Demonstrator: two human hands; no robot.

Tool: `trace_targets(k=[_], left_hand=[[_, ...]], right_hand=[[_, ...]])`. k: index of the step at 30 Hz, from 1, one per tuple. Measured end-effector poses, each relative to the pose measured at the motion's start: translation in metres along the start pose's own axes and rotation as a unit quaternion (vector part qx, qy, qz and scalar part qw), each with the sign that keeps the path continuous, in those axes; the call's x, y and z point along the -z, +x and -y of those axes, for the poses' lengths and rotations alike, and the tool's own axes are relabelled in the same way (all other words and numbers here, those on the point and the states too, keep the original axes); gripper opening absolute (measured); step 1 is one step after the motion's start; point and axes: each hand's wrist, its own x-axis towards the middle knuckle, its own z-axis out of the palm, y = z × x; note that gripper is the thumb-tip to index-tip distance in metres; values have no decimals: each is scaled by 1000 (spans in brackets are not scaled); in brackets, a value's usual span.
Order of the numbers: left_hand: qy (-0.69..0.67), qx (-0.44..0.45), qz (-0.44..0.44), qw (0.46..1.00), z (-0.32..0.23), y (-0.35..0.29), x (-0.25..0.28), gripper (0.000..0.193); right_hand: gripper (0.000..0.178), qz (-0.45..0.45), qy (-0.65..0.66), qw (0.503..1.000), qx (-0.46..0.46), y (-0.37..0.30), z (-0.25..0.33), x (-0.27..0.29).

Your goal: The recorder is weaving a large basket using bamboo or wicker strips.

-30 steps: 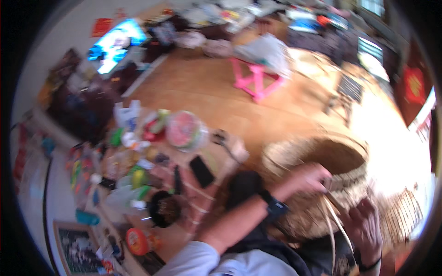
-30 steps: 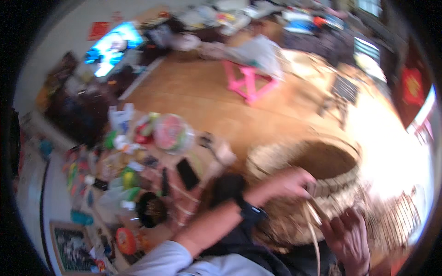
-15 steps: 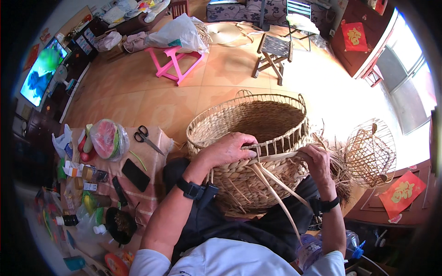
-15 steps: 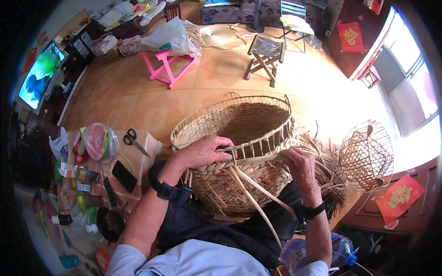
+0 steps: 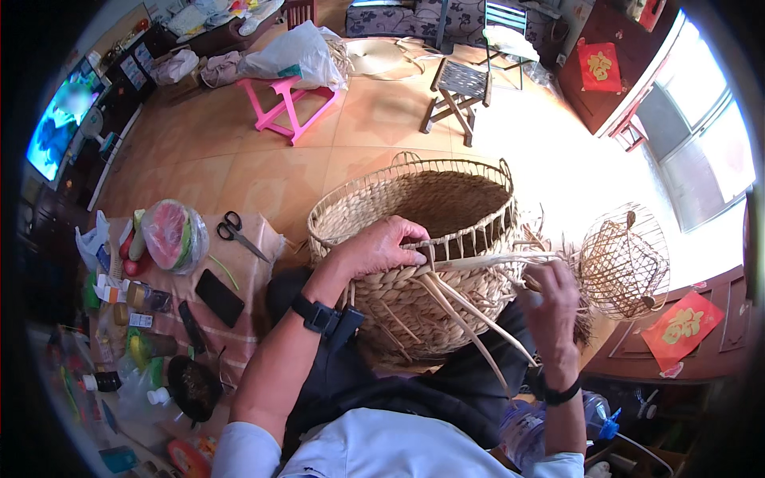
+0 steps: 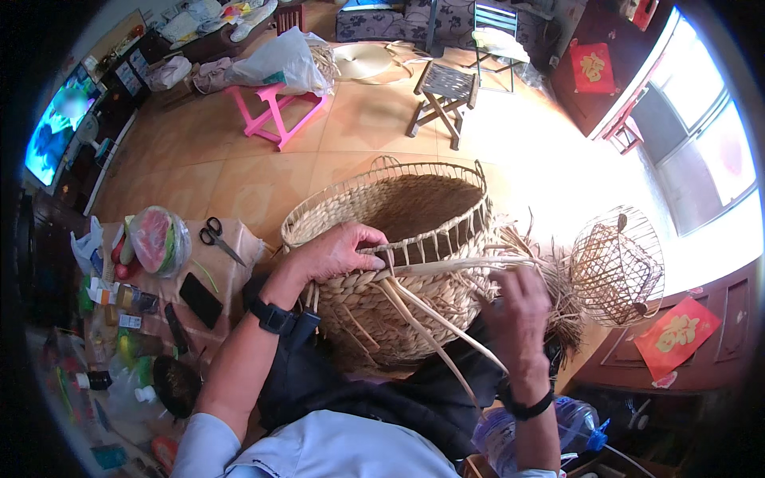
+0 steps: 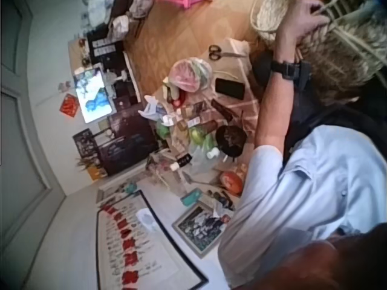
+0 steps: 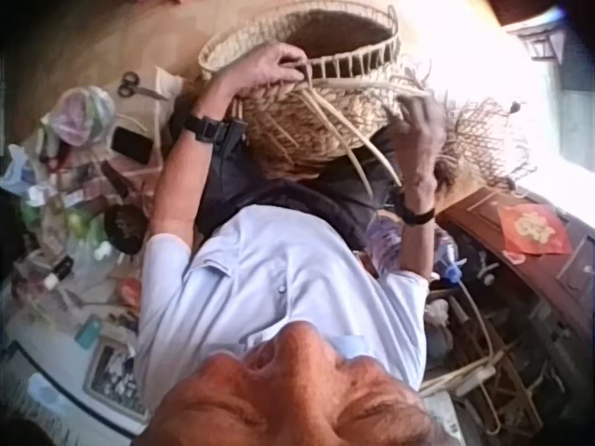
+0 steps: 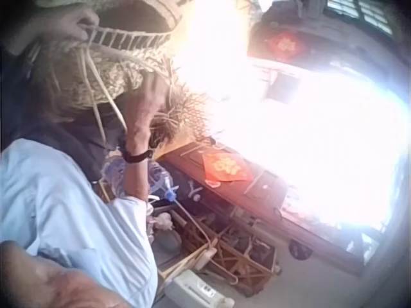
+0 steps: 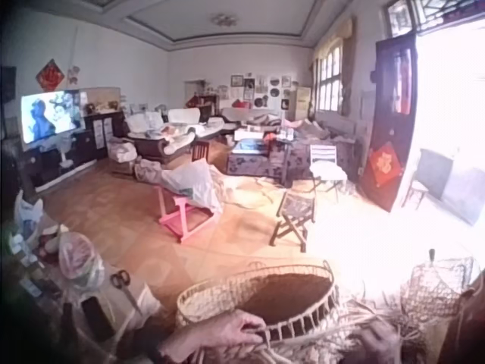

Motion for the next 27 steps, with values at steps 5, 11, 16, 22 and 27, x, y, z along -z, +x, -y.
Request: trace_targets(k=[5, 11, 16, 22, 27], left_hand=[[12, 18, 12, 1000, -4, 1, 0, 24], [-14, 47, 17, 999, 0, 2, 0, 25], [-30, 44, 38, 998, -1, -1, 3, 26], [-27, 11, 63, 998, -3, 3, 6, 26], [-90, 6, 75, 993, -7, 3, 3, 34]], right_hand=[[54, 170, 111, 979, -23, -14, 64, -35], [40, 211, 216, 953, -38, -13, 64, -31], [20, 202, 212, 955, -42, -4, 40, -28], [15, 103, 132, 985, 50, -1, 37, -37], [15, 118, 14, 985, 124, 22, 48, -13]])
